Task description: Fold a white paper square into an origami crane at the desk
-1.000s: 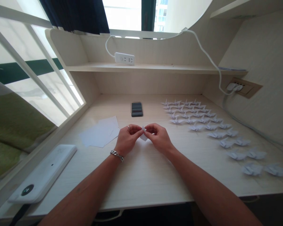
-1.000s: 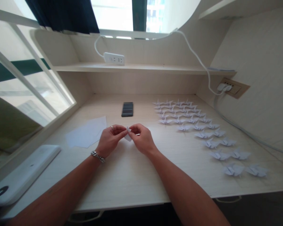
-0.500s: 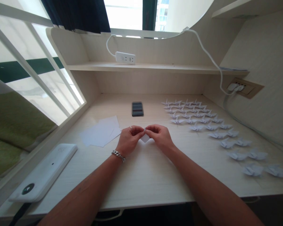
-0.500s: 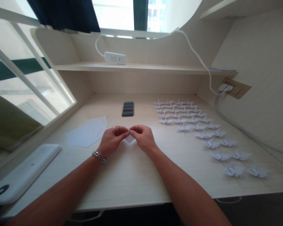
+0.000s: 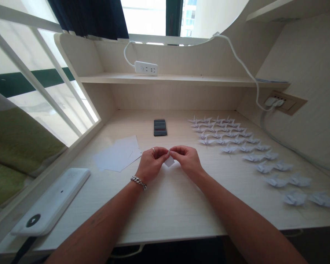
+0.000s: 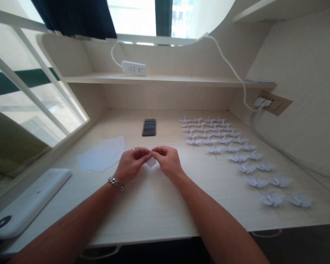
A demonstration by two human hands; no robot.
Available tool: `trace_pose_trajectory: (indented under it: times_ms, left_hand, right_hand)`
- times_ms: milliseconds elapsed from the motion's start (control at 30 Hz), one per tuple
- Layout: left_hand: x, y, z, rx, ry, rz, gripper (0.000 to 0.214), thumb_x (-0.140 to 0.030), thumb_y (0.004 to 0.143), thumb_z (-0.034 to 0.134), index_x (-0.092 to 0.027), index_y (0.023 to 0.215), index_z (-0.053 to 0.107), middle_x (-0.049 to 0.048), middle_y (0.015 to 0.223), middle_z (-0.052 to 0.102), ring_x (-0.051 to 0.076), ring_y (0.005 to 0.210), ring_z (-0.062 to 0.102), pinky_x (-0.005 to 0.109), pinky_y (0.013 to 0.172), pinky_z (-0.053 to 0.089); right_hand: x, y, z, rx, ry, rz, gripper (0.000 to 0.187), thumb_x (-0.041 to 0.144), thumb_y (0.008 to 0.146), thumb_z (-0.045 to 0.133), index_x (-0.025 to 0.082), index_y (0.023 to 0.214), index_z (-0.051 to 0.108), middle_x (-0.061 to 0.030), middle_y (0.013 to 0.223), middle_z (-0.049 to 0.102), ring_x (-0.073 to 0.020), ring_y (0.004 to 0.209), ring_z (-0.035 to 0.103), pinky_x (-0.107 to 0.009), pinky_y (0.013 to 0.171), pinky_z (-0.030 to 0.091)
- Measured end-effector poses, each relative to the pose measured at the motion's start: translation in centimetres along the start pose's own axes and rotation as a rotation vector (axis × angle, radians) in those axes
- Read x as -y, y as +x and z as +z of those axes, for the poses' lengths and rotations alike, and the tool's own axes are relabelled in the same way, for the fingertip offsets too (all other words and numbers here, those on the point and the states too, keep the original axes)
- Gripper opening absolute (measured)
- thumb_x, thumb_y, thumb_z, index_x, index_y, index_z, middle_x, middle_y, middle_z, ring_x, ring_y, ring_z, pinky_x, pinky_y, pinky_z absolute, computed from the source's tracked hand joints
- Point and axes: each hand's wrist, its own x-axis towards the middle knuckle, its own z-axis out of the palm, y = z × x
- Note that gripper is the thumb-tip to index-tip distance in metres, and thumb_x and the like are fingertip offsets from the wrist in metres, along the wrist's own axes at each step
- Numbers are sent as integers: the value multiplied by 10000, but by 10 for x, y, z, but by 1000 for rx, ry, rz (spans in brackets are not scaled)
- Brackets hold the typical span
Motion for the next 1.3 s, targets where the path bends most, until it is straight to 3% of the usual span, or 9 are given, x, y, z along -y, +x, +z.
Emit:
trace_pose_trajectory:
  times_ms: [300, 467, 633, 800, 1033, 1200, 1300]
  left_hand:
    - [-1, 0, 1, 2, -13, -5, 229, -304, 685, 739, -144, 844, 702, 72, 825, 729, 179, 747, 665, 297, 703, 520]
    - [-3, -2, 0, 37, 96, 20, 278, -268, 733, 688, -160, 989, 689, 39, 776, 710, 163, 718, 652, 293, 703, 514]
    - [-2, -2, -2, 46, 137, 66, 384, -238, 749, 668, -172, 1116, 576, 30, 772, 700, 169, 737, 660, 305, 727, 510]
    - [-1, -2, -3, 75, 174, 71, 364, -240, 739, 679, -192, 1076, 552, 23, 761, 701, 172, 734, 662, 316, 746, 501]
    - [-3, -3, -1, 96, 126, 42, 348, -265, 713, 709, -189, 1011, 545, 29, 755, 707, 178, 727, 663, 308, 710, 496]
    - [-2, -5, -3, 109, 137, 35, 349, -269, 709, 711, -195, 1003, 537, 35, 762, 721, 186, 731, 674, 313, 709, 495]
    - [-1, -5, -3, 134, 173, 28, 337, -251, 711, 703, -197, 1002, 542, 39, 760, 724, 189, 720, 675, 315, 695, 497]
  right_hand:
    - [-2, 0, -1, -8, 2, 2, 213, 311, 644, 754, 147, 776, 722, -62, 749, 725, -195, 707, 657, -311, 681, 516]
    - [-3, 1, 0, 14, 14, -14, 194, 287, 654, 749, 145, 778, 704, -56, 756, 714, -180, 711, 649, -305, 693, 512]
    - [-2, 1, -1, 23, 5, -52, 232, 289, 645, 764, 153, 791, 647, -41, 752, 686, -171, 714, 640, -301, 687, 510]
    - [0, 0, -2, 78, -19, -66, 231, 291, 668, 743, 170, 821, 619, -33, 779, 673, -171, 750, 638, -308, 723, 507]
    - [2, -1, 0, 25, -126, -106, 161, 214, 688, 670, 203, 696, 509, 20, 661, 589, -136, 619, 558, -271, 602, 458]
    - [2, -2, -2, 150, -145, -69, 183, 224, 709, 644, 204, 855, 536, 1, 752, 633, -159, 722, 610, -296, 684, 483]
    - [4, -3, -3, 124, -270, -114, 114, 177, 706, 616, 205, 788, 543, 8, 736, 614, -151, 702, 592, -284, 662, 469]
